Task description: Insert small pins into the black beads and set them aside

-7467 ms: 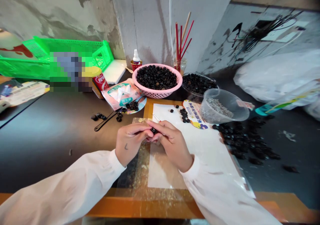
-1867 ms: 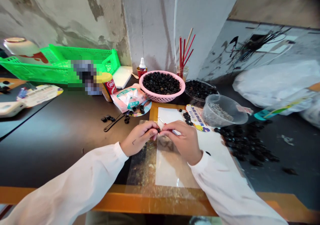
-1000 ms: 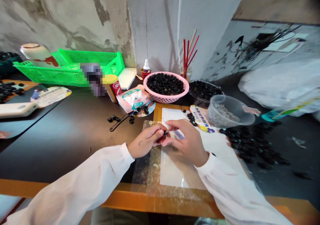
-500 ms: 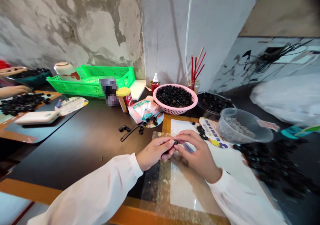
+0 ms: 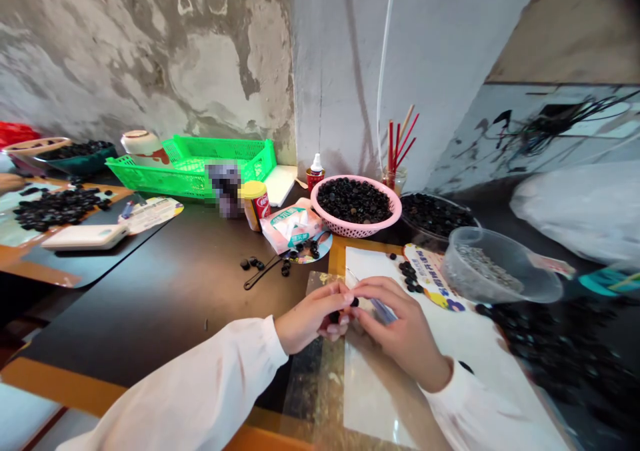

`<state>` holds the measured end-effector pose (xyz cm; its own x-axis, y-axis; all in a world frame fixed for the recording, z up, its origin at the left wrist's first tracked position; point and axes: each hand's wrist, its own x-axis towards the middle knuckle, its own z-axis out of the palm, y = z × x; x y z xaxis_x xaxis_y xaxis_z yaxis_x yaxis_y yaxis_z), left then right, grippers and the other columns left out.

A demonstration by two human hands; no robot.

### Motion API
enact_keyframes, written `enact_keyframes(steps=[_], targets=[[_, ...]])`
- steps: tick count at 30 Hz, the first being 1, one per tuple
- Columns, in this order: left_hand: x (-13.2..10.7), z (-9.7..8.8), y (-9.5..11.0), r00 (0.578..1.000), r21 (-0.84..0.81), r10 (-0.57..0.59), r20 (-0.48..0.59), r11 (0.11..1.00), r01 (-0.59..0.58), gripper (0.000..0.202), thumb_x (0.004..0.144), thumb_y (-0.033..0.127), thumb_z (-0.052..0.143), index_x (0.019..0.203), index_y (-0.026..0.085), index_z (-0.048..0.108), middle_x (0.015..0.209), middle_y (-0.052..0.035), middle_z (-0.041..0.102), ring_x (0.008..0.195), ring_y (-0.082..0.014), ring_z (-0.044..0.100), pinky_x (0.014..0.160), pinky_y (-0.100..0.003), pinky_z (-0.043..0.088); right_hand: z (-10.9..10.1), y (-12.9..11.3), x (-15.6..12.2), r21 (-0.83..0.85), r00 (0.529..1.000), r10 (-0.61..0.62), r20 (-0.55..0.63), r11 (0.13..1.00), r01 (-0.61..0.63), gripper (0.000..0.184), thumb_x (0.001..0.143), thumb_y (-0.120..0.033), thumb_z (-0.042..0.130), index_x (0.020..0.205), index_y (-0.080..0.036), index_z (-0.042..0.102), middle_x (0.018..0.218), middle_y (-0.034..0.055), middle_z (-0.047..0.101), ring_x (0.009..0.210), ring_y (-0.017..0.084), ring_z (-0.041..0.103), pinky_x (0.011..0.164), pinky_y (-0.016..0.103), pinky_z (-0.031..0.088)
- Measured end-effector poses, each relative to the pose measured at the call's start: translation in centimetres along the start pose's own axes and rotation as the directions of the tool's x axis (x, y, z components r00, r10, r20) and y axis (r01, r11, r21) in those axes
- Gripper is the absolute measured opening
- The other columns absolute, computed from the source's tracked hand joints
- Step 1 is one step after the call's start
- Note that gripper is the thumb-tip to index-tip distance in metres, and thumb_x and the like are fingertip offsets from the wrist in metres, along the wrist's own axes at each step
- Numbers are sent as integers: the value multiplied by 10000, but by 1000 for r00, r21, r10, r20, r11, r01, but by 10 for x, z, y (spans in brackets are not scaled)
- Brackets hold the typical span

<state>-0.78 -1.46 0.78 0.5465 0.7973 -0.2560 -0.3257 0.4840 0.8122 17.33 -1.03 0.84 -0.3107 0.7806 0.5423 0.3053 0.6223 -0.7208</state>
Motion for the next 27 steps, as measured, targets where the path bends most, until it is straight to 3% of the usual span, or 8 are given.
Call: enact_keyframes(steps=[6,10,20,24,27], targets=[[1,-2,0,999,-25,-15,38,1000,16,466,782,509,758,844,207,409,633,78,440,438,-25,304,439,-201,105,3,-1,-1,53,991,133,-17,990,-132,242,843,-205,693,1080,-252,686,984,45,724,881,207,679,797,354,569],[0,0,2,998,-32,-12,59,999,14,472,779,522,762,848,204,420,641,79,438,437,-23,298,439,-204,111,3,-1,-1,71,994,111,4,991,-111,102,853,-213,686,944,-250,710,950,40,726,882,210,678,808,360,569],[-2,2,4,996,-54,-31,79,998,35,496,757,516,792,843,205,415,638,82,418,449,-24,288,455,-216,90,3,-1,-3,105,995,99,-24,990,-96,142,849,-195,688,965,-262,733,946,35,748,848,196,705,776,332,596],[-4,5,5,997,-59,-43,68,997,47,525,729,534,806,833,205,411,634,82,421,452,-24,298,466,-225,105,5,-3,-4,156,984,154,-85,978,-140,198,804,-203,732,993,-254,703,868,22,755,691,170,708,647,276,613],[-6,7,6,996,-67,-56,73,996,61,549,713,547,813,822,210,393,634,80,426,447,-23,294,472,-232,104,7,-3,-5,191,980,158,-123,973,-133,143,786,-218,750,909,-243,683,806,20,753,636,170,713,589,250,615]])
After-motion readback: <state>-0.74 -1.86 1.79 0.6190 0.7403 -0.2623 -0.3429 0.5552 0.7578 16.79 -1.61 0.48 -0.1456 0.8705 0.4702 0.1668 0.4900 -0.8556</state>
